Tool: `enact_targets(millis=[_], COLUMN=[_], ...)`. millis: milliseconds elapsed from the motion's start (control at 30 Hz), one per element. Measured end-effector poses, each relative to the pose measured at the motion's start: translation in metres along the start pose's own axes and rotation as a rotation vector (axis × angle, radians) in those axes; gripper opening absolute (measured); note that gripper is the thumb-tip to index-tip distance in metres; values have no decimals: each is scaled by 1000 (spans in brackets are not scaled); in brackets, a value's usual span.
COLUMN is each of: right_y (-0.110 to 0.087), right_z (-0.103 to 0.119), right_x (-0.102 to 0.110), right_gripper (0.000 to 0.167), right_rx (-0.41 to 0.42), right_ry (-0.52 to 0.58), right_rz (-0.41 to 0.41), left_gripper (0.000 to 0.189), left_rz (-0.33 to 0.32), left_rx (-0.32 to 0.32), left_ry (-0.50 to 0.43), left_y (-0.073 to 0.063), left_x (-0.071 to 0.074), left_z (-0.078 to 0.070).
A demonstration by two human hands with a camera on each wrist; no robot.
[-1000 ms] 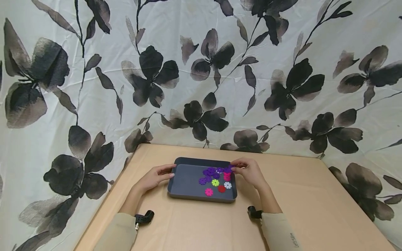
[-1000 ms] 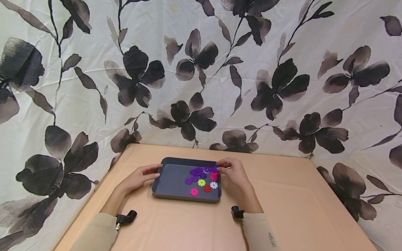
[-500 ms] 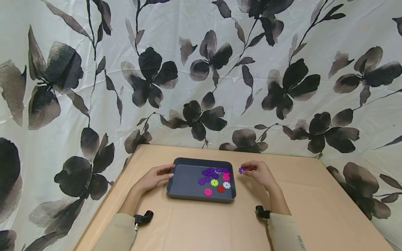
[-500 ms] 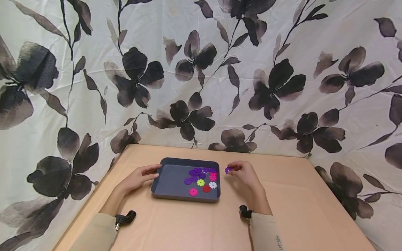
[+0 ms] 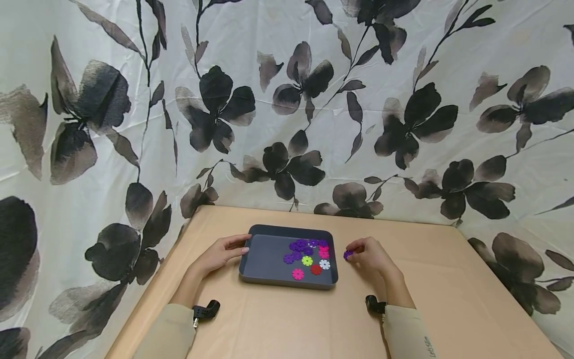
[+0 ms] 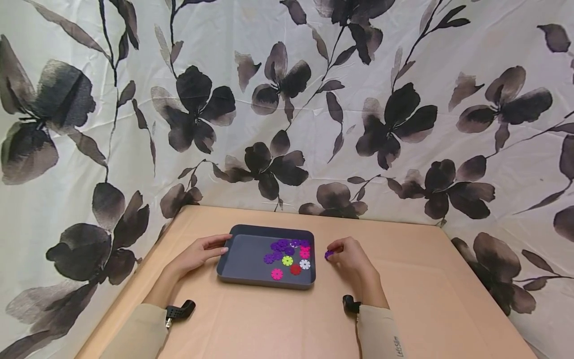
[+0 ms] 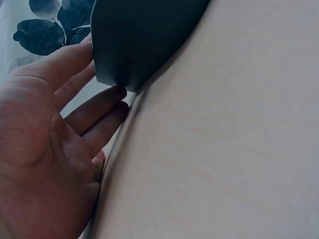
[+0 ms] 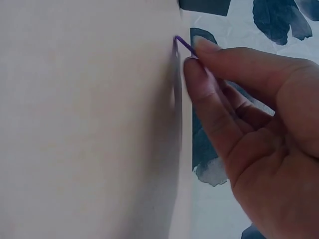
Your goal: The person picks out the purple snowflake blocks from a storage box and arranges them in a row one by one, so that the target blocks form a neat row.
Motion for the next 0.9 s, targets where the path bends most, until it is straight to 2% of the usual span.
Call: enact_targets(millis=[567,800,900], right_y=[11,15,17], right_z=[-13,-11,-10], right_x=[1,0,1], right_gripper=[17,17,17], right_rx=[16,59,62], right_ry=[-70,-96,-108], right_rz=[35,64,44], left_gripper=[62,62,62], left_rz=[-21,-23,-26], left_rx=[0,-21,-20], left_ry=[-7,1,-2], left_y=[6,8,8], left_x=[-4,-5,-6], left_z=[0,-1,1])
Point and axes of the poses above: each hand's wrist, its own y-axis towards the middle knuckle, its own x-axis out of the back of the hand, z = x × y, the point moved 5 cm from there along y, towards the middle knuckle, and after that the axes turned 4 degrees about x, right-handed, at the moved point
